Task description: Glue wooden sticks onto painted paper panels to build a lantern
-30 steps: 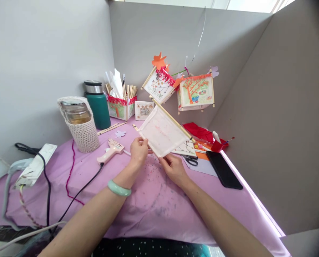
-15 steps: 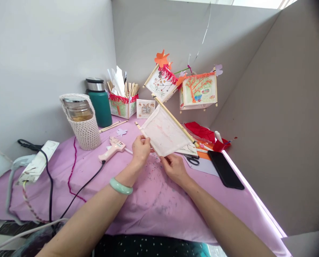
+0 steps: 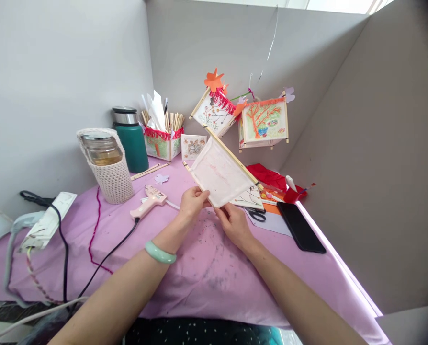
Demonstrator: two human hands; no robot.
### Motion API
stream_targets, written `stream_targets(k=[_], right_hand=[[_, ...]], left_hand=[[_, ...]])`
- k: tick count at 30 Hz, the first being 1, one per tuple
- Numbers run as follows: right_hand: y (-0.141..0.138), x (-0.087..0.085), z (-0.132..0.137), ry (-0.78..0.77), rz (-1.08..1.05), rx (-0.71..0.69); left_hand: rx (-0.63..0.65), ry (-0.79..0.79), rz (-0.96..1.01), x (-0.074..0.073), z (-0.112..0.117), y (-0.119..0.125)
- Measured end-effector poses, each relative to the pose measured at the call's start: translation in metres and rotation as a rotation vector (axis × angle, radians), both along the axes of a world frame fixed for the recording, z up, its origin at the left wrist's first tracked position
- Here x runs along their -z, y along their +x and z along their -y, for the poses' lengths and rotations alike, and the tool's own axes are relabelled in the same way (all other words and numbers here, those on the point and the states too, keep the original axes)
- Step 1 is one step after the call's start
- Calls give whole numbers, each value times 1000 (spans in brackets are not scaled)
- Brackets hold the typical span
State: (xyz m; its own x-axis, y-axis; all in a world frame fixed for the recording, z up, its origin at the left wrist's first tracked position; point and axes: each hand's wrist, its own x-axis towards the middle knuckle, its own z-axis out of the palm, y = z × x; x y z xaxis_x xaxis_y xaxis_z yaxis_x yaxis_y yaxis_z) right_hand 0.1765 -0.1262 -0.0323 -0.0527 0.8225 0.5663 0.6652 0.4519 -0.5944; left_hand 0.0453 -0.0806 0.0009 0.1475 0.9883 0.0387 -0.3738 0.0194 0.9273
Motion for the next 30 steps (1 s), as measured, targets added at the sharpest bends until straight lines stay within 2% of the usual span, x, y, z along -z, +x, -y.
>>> stream_targets(k=[4,7,12,15,18,21,27,30], right_hand=[[-1,0,0,-27,-130,-20],[-2,-2,3,-53,-203,-56],[-1,-9,11,-38,-125,-153],[0,-12,15,-10,-97,-225],[1,-13,16,10,-76,-240],[-1,-11,17,84,-9,-152],[0,-7,14,219,200,105],[1,-3,10,211,296,173]], left_hand=[[26,1,114,-3,-1,-4],[113,21,211,-4,-3,-7],[315,105,325,0,-5,-11],[394,172,372,6,-6,-14],[454,199,374,10,-5,-19],[424,180,313,6,0,-20],[307,71,249,-16,12,-8],[232,78,199,-15,11,-1]])
